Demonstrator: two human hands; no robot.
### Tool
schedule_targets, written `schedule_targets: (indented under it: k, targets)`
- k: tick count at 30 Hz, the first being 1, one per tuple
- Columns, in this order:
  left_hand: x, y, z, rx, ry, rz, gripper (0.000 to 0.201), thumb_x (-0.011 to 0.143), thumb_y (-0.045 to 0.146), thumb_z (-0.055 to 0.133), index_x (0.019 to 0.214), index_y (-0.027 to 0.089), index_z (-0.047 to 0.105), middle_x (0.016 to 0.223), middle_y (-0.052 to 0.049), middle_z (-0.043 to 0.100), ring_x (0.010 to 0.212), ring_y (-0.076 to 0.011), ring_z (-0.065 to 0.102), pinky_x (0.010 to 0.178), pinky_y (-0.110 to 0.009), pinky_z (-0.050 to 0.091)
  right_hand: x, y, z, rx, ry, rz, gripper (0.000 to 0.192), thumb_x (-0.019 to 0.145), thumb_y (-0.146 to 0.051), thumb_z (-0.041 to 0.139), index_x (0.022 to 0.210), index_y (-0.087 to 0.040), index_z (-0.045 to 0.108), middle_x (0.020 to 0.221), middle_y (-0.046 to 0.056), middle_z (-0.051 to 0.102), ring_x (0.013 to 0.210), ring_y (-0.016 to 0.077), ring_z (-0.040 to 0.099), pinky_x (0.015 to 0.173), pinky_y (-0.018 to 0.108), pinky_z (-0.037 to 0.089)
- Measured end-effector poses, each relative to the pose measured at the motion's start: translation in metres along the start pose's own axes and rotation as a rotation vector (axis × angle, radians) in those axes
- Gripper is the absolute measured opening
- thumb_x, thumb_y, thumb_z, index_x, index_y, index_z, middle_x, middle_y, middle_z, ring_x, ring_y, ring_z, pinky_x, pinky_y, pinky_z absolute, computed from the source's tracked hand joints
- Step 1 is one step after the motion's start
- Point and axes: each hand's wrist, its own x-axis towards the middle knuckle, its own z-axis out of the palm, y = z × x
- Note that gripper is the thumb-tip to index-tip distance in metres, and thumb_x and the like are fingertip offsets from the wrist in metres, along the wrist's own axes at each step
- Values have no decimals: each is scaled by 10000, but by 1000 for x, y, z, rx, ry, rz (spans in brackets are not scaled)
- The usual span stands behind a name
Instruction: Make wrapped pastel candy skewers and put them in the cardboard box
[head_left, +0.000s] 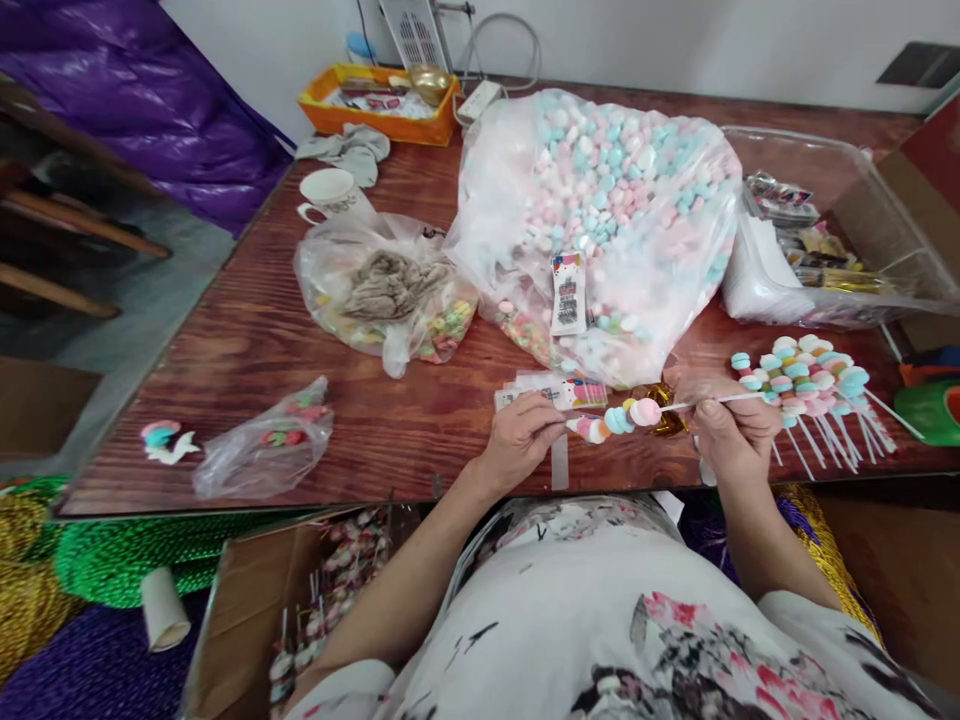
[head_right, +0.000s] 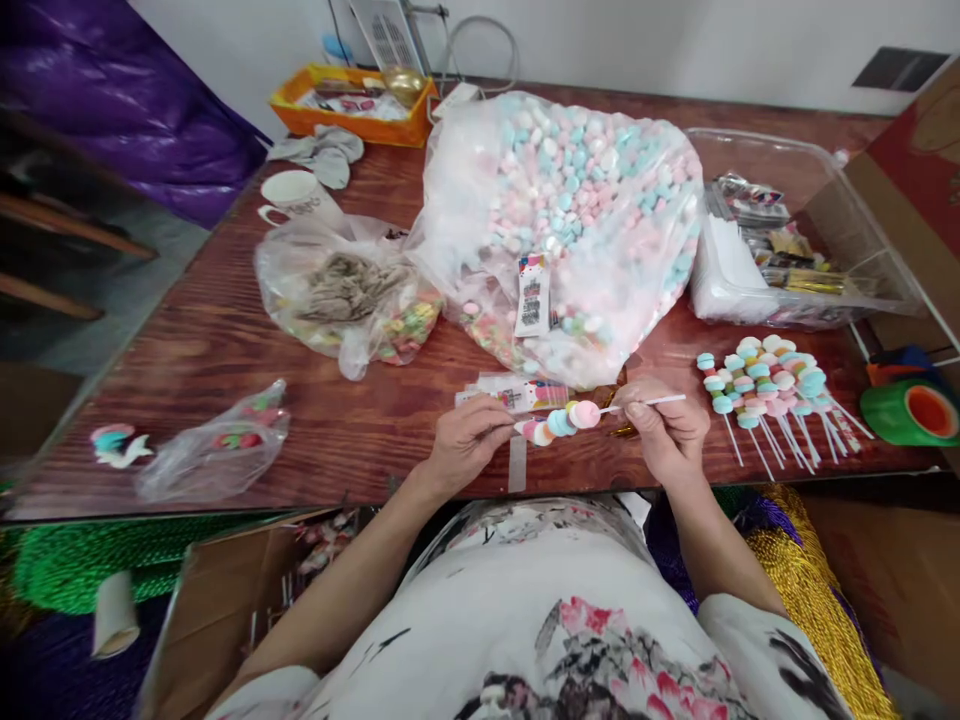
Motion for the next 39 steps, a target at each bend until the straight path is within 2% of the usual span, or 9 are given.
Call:
schedule_targets:
  k: [5, 11, 18, 21, 24, 26, 28, 34, 39]
  targets:
    - [-5, 3, 9, -74, -42, 8, 62, 882, 215, 656, 864, 172, 697, 785, -45, 675, 741, -141, 612, 699, -278, 493, -3, 0, 9, 68, -117, 25, 96, 860, -236, 657, 819, -218, 741, 733, 32, 706, 679, 185, 665, 686, 363, 557]
    - [-8, 6, 6, -188, -120, -98, 133, 916, 259, 607, 895, 174, 708, 823, -59, 706, 790, -156, 633, 763, -291, 493, 0, 8, 21, 303, 69, 162, 116, 846, -266, 680, 757, -200, 716, 693, 19, 655, 630, 143, 589, 574, 289, 459]
    - [-5, 16, 7, -310, -266, -374, 366, 945, 396, 516, 1176, 149, 654, 997, -70, 690, 905, -184, 618, 837, -293, 458, -8, 8, 30, 387, 29, 176, 107, 840, -287, 681, 779, -209, 722, 690, 23, 650, 655, 165, 604, 614, 325, 478]
    - [-4, 24, 8, -514, -346, -526, 397, 932, 476, 502, 1100, 146, 643, 922, -37, 646, 839, -165, 571, 777, -270, 446, -8, 6, 30, 415, 36, 165, 98, 849, -282, 669, 806, -210, 719, 687, 28, 651, 665, 173, 608, 638, 343, 490]
    - [-5, 34, 11, -729, -454, -718, 423, 766, 522, 712, 941, 156, 593, 742, 32, 540, 648, -106, 461, 609, -220, 382, -8, 6, 29, 418, 26, 149, 100, 856, -284, 662, 828, -210, 725, 681, 26, 643, 664, 174, 607, 640, 345, 487]
    - [-6, 39, 14, -780, -518, -822, 451, 644, 469, 826, 810, 161, 541, 670, 64, 457, 591, -80, 384, 562, -206, 327, -9, 7, 28, 412, 5, 137, 105, 859, -287, 660, 823, -214, 726, 668, 21, 634, 654, 170, 601, 638, 343, 482]
    - [-8, 42, 18, -776, -526, -884, 454, 613, 433, 850, 732, 159, 508, 649, 70, 415, 594, -74, 353, 568, -208, 311, -10, 10, 26, 394, -46, 139, 113, 860, -282, 661, 795, -211, 719, 650, 15, 622, 645, 167, 594, 635, 339, 476]
    - [-12, 40, 26, -688, -454, -916, 401, 635, 399, 831, 739, 140, 543, 666, 62, 417, 631, -84, 352, 588, -216, 295, -11, 18, 14, 197, -225, 228, 156, 892, -230, 621, 756, -194, 689, 674, 10, 635, 603, 127, 558, 540, 264, 416]
    - [-4, 43, 27, -593, -508, -814, 326, 692, 367, 780, 710, 149, 538, 675, 62, 426, 649, -91, 376, 616, -220, 333, -15, 14, 23, 113, -122, 167, 116, 896, -246, 613, 812, -208, 684, 701, 0, 626, 612, 122, 549, 566, 268, 434]
